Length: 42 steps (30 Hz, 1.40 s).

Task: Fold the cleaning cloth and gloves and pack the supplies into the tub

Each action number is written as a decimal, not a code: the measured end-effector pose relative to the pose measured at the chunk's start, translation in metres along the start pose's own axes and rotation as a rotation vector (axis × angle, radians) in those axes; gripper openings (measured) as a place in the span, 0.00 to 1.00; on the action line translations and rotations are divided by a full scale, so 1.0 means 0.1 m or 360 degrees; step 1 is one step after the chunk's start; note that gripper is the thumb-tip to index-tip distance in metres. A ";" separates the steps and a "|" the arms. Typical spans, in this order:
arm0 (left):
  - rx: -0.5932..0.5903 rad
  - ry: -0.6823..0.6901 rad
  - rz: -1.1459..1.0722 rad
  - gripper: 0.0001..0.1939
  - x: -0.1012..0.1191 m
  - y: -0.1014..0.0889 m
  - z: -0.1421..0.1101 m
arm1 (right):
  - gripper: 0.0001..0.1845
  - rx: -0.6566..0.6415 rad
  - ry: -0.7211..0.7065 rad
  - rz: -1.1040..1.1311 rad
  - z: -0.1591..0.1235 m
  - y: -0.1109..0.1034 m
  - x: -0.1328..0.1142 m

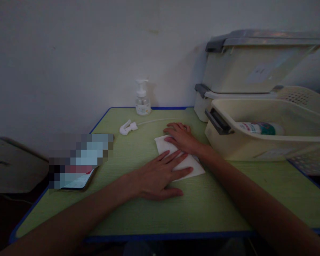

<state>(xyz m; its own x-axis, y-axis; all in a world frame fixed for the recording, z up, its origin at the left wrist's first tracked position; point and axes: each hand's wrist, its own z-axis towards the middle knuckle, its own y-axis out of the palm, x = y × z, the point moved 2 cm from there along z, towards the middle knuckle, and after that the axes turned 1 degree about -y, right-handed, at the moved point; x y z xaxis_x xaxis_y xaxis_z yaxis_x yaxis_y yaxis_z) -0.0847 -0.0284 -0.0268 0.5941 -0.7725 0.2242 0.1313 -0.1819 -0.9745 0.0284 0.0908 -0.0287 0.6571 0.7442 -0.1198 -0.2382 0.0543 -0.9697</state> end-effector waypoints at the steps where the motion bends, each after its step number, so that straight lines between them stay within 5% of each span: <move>1: -0.0009 -0.0005 -0.0007 0.32 0.00 0.00 0.00 | 0.20 -0.0053 0.0025 -0.0028 0.00 0.01 0.00; 6: -0.0034 -0.0015 -0.0014 0.33 0.02 -0.01 0.01 | 0.26 -0.0271 0.0123 0.0004 0.02 0.06 0.04; 10: -0.0010 -0.0021 -0.0032 0.32 0.02 -0.01 0.00 | 0.28 -0.0114 0.0050 0.0141 0.02 -0.01 0.09; 14: 0.0005 -0.0006 -0.0026 0.32 0.01 0.00 -0.01 | 0.26 0.0060 -0.0259 0.0437 -0.05 -0.22 0.06; 19: 0.0059 0.0014 -0.0006 0.33 0.00 0.01 -0.02 | 0.34 -0.0476 -0.0409 0.0517 -0.22 -0.25 -0.07; 23: 0.0049 0.0037 0.0020 0.33 0.01 0.00 -0.02 | 0.40 -0.0574 -0.0372 0.0373 -0.29 -0.12 -0.14; 33: 0.0059 -0.0012 -0.0019 0.33 0.03 0.02 -0.03 | 0.36 -0.0242 -0.0349 0.0524 -0.39 -0.09 -0.10; 37: 0.0060 -0.0005 -0.0014 0.33 0.01 0.03 -0.02 | 0.30 0.0003 -0.0367 0.0589 -0.72 -0.32 -0.06; 42: 0.0000 -0.0055 -0.0051 0.34 0.01 0.01 0.01 | 0.14 0.0131 -0.0520 0.0194 -1.18 -0.51 -0.12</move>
<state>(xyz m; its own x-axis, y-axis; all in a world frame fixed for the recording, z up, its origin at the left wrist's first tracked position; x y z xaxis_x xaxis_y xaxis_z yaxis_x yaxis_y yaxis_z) -0.0834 -0.0292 -0.0273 0.6169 -0.7446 0.2548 0.1505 -0.2062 -0.9669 0.1174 0.0002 -0.0030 0.3601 0.9213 -0.1466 -0.3663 -0.0048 -0.9305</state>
